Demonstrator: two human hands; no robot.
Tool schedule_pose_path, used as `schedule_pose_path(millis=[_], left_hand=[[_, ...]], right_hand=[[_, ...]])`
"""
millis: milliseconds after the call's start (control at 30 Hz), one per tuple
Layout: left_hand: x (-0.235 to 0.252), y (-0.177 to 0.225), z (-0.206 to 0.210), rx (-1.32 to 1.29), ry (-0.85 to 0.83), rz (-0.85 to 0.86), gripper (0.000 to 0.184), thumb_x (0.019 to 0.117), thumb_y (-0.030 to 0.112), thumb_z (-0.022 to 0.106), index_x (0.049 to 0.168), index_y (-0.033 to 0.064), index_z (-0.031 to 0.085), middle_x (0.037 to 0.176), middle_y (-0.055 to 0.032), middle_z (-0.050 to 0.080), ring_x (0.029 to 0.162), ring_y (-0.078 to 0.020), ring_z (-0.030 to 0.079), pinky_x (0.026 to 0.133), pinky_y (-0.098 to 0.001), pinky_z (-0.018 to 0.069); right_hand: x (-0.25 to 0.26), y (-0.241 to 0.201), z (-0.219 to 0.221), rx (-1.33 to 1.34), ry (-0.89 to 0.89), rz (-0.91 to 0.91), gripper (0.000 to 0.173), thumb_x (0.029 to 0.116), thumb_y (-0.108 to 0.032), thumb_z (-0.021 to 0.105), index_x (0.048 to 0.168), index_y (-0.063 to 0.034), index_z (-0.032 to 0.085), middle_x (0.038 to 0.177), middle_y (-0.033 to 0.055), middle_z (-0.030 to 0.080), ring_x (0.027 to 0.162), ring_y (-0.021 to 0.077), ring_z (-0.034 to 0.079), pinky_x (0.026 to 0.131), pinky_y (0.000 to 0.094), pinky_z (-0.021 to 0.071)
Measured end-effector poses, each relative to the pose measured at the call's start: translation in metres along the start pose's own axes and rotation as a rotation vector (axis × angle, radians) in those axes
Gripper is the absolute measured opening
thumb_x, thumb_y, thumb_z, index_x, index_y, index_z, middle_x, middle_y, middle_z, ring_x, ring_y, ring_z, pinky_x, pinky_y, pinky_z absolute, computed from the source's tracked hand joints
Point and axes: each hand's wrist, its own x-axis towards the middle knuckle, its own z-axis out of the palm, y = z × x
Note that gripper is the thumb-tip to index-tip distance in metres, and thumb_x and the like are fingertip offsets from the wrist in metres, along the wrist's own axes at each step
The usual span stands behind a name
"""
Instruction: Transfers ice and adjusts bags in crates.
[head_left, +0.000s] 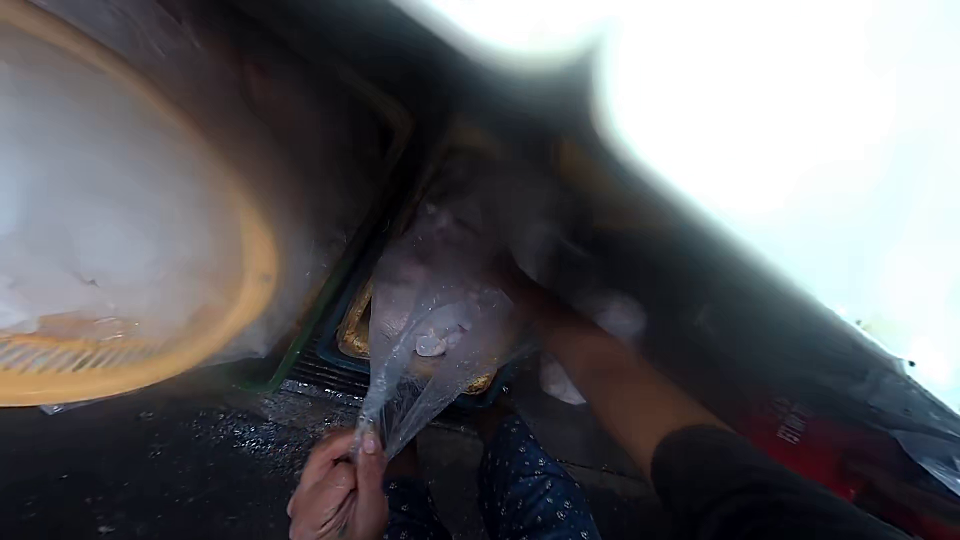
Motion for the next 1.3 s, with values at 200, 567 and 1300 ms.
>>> schedule_pose_path(millis=[200,567,1300], left_hand=[[-0.057,-0.03,-0.077,0.096,-0.251,0.023,0.031,0.0997,0.04,0.063,0.128,0.0274,0.062,0.14,0.0095,0.058,0.125,-0.0078,0.059,0.105,-0.0296,0.0515],[0.04,-0.129,0.117,0.624,-0.733,-0.439,0.049,0.1097,0.025,0.045,0.145,-0.0095,0.049,0.151,-0.0326,0.047,0.145,-0.047,0.04,0.12,-0.0589,0.0268],[0.072,-0.18,0.254,0.676,-1.107,0.169,0.032,0.101,0.019,0.054,0.129,0.0158,0.07,0.136,-0.0076,0.064,0.14,-0.0265,0.049,0.122,-0.0445,0.0315]], right_hand=[[-0.143,-0.004,-0.079,0.181,0.186,0.524,0.042,0.0955,-0.019,0.062,0.134,-0.0043,0.065,0.136,0.0209,0.064,0.132,0.037,0.057,0.113,0.0568,0.0424],[-0.102,0.039,-0.049,0.308,0.212,0.816,0.07,0.0963,-0.039,0.071,0.153,-0.0067,0.046,0.157,0.0233,0.044,0.145,0.0398,0.043,0.118,0.0563,0.0375],[-0.214,-0.025,-0.018,0.373,0.41,0.618,0.05,0.0954,-0.011,0.056,0.144,0.0014,0.055,0.15,0.0207,0.053,0.142,0.0321,0.049,0.117,0.0484,0.0429]])
